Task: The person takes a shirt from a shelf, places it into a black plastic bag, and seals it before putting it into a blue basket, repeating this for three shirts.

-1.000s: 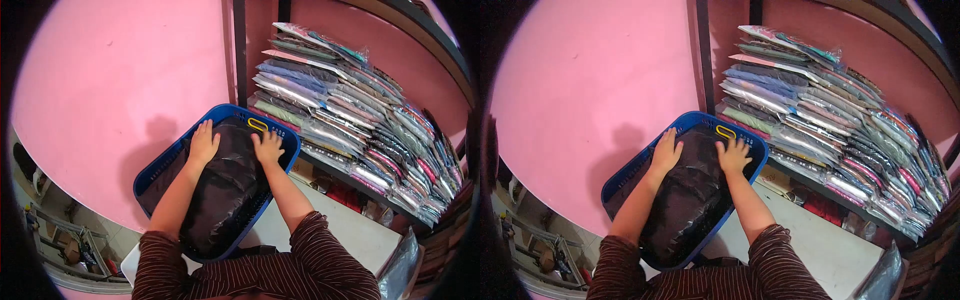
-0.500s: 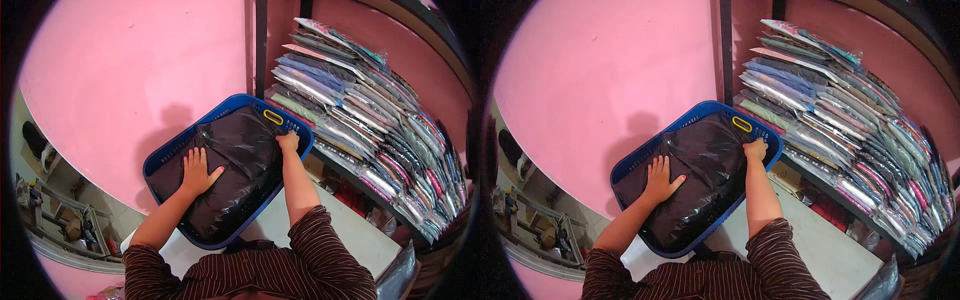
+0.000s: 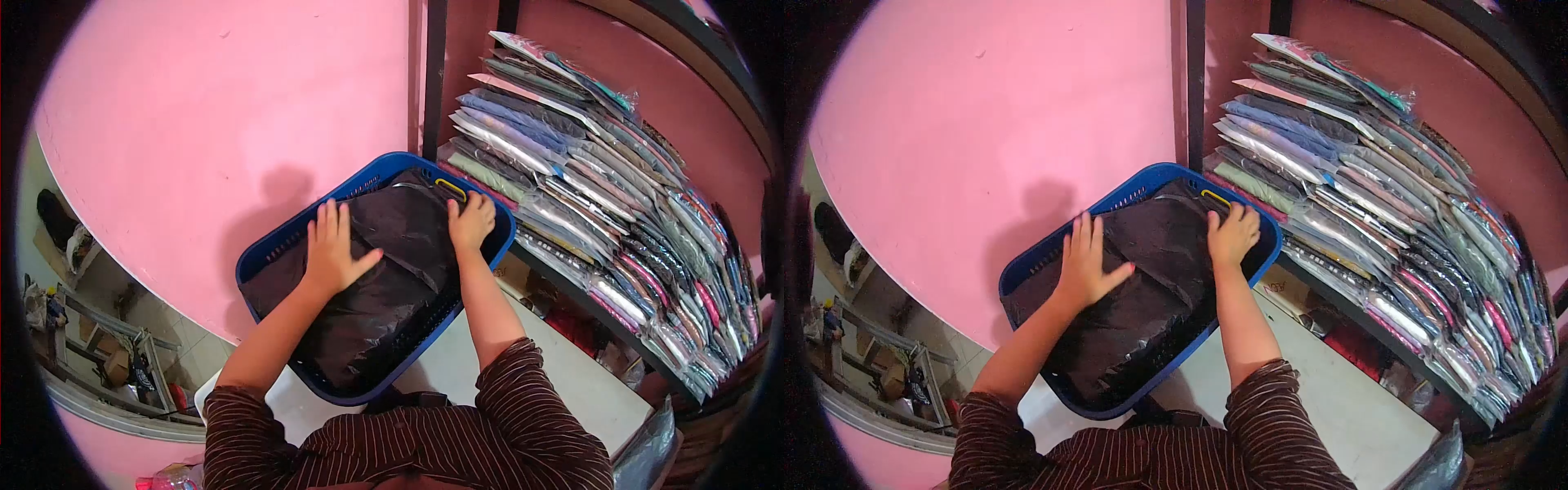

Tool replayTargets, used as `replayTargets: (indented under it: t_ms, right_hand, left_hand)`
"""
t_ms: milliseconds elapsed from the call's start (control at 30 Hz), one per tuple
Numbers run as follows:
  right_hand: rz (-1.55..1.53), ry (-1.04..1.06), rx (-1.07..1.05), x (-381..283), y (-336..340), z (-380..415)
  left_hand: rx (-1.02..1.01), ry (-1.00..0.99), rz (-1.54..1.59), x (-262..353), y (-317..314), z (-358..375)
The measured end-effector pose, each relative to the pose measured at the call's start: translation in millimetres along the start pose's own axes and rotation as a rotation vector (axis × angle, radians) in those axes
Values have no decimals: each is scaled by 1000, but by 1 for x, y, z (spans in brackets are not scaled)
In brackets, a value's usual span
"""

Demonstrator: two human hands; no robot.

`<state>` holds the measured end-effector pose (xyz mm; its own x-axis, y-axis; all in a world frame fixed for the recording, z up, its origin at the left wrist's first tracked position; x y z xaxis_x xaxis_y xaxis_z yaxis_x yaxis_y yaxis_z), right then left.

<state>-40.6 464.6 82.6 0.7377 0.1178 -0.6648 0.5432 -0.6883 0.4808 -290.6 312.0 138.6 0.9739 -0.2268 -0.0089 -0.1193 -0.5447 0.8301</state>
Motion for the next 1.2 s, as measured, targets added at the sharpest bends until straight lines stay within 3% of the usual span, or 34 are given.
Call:
replayTargets:
  t_ms: [67,167,267,333,400,633,700,733,800,967,1033,1200]
  right_hand:
    - [43,27,-272,-11,-26,13]
    - [120,22,-486,-26,-32,32]
    - [254,30,-633,-26,-38,45]
    - [317,11,-697,-23,-44,51]
    - [379,58,-734,-23,-50,59]
    - [426,67,-743,-22,-56,59]
    - [331,116,-638,-33,-46,56]
    - [330,121,-635,-34,-44,56]
    - [144,310,-611,-60,-36,59]
    - [202,363,-852,-57,-61,84]
    - [206,399,-820,-64,-59,83]
    - [27,562,-697,-90,-35,86]
  left_hand:
    - [-65,2,95,1,-17,-35]
    - [-188,37,54,-10,-79,-51]
    - [-353,181,1,-31,-120,-42]
    - [-581,321,25,-47,-151,-19]
    - [-620,327,12,-51,-159,-17]
    - [-584,326,9,-45,-152,-15]
    - [-384,289,59,-41,-129,-26]
    - [-379,291,59,-41,-122,-25]
    - [-138,221,104,-34,-82,-31]
    - [-215,269,-54,-32,-56,11]
    - [-292,386,43,-44,-71,28]
    - [-214,304,-12,-28,-51,23]
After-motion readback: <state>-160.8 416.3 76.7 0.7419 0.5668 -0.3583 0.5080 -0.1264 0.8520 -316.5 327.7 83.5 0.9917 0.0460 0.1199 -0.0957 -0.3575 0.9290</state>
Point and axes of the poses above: each hand's wrist, its own z-axis away from the middle knuckle, its own y-axis out of the back of the hand, x = y × z, the point moved 10 cm from there along -z, towards the middle knuckle, and after that the axes turned 8 degrees about -y, right-handed, at the moved point
